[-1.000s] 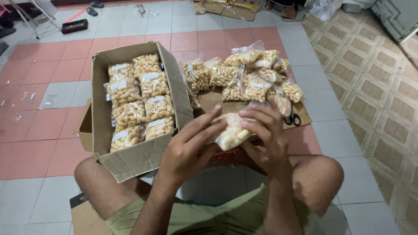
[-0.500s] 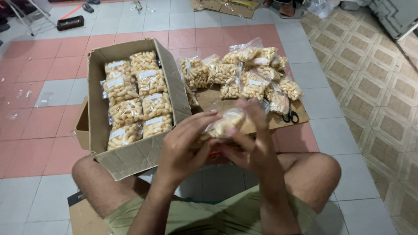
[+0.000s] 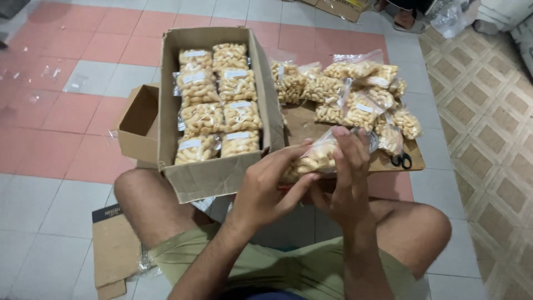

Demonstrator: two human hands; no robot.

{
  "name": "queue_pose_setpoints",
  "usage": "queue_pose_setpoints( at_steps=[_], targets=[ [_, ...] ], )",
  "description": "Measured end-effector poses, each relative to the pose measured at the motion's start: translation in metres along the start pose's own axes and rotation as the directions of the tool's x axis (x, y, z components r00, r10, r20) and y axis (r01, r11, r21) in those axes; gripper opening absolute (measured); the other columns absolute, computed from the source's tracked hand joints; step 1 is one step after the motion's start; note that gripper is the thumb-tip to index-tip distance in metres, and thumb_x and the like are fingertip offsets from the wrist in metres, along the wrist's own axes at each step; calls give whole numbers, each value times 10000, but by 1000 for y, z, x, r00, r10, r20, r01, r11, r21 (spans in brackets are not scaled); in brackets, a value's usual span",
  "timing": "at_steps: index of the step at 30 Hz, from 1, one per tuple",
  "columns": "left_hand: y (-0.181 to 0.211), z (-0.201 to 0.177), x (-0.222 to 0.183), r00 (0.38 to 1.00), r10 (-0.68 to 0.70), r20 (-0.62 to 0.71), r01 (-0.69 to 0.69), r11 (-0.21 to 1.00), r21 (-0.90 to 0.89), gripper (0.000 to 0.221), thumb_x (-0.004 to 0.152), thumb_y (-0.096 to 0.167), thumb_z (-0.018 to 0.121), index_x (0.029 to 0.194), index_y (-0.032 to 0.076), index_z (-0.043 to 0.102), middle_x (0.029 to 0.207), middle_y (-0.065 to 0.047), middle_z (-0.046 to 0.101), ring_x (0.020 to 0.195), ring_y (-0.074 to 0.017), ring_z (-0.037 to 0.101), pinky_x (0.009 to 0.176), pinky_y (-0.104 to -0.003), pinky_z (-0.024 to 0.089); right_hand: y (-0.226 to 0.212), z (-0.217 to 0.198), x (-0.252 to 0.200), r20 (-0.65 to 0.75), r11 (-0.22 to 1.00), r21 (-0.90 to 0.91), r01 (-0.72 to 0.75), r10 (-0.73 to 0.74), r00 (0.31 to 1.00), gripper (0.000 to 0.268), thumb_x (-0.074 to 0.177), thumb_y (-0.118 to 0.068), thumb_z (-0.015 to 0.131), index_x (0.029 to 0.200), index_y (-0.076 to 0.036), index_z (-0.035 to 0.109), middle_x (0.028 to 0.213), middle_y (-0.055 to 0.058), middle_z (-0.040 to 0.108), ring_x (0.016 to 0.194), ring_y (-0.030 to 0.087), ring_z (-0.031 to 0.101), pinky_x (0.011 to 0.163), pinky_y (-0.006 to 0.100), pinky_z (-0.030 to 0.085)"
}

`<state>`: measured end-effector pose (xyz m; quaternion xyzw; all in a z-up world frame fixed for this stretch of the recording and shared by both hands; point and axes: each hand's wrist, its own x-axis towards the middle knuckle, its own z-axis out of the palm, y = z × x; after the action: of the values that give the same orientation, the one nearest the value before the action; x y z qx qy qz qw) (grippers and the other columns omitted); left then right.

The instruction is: Packing small plastic bags of snacks into a cardboard box while sitting on the floor

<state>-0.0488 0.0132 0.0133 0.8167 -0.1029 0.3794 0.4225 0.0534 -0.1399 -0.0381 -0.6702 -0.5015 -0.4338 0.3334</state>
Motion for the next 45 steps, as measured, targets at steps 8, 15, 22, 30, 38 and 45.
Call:
queue_pose_setpoints(
  at_steps=[8,15,22,30,38,45],
  targets=[
    [-9,-58,-6,988,9,157,-16,999,43,476,899,314,841,1225,-11,719,1095,-255,775,1027,-465,757,864,-555,623,-9,16,21,25,997,77,-5,3,1000,492,1042,-460,591,1335,-115,397,1417,240,596,1245,482,632,1095,654,524],
    [-73,-122,-15,985,-67,162,-27,856,516,517,984,417,767,1362,75,688,1405,-207,671,1365,-445,604,1157,-630,409,62,46,55,185,939,320,-126,68,980,762,884,-143,790,1499,21,371,1308,350,573,1125,576,616,956,713,541],
    [-98,-105,-29,978,-130,165,-33,680,732,503,1073,556,552,1229,131,772,1328,-74,734,1239,-264,663,1031,-426,496,52,134,174,719,840,110,-532,302,626,839,952,-49,805,1567,-238,267,1458,392,461,980,419,722,608,394,698],
    [-99,-106,-32,978,-124,170,-41,679,733,488,1076,553,551,1175,134,781,1308,-41,759,1188,-231,696,950,-391,525,102,261,164,851,996,-90,19,67,521,961,1001,-835,449,1514,-22,453,1412,210,553,1211,340,558,1083,606,369],
    [-102,-105,-34,981,-110,162,-47,670,741,518,1073,582,545,1169,134,789,1302,-34,764,1179,-217,697,963,-376,529,118,270,150,782,990,-131,52,71,619,666,1082,-649,505,1485,-119,474,1433,216,396,1307,381,382,1125,617,248],
    [-97,-105,-33,981,-105,165,-55,664,745,499,1080,555,546,1175,128,786,1273,-33,774,1170,-220,693,970,-371,532,104,264,158,766,987,-125,-100,160,622,730,984,-594,715,1520,-136,525,1519,201,529,1345,364,541,1145,639,356]
  ],
)
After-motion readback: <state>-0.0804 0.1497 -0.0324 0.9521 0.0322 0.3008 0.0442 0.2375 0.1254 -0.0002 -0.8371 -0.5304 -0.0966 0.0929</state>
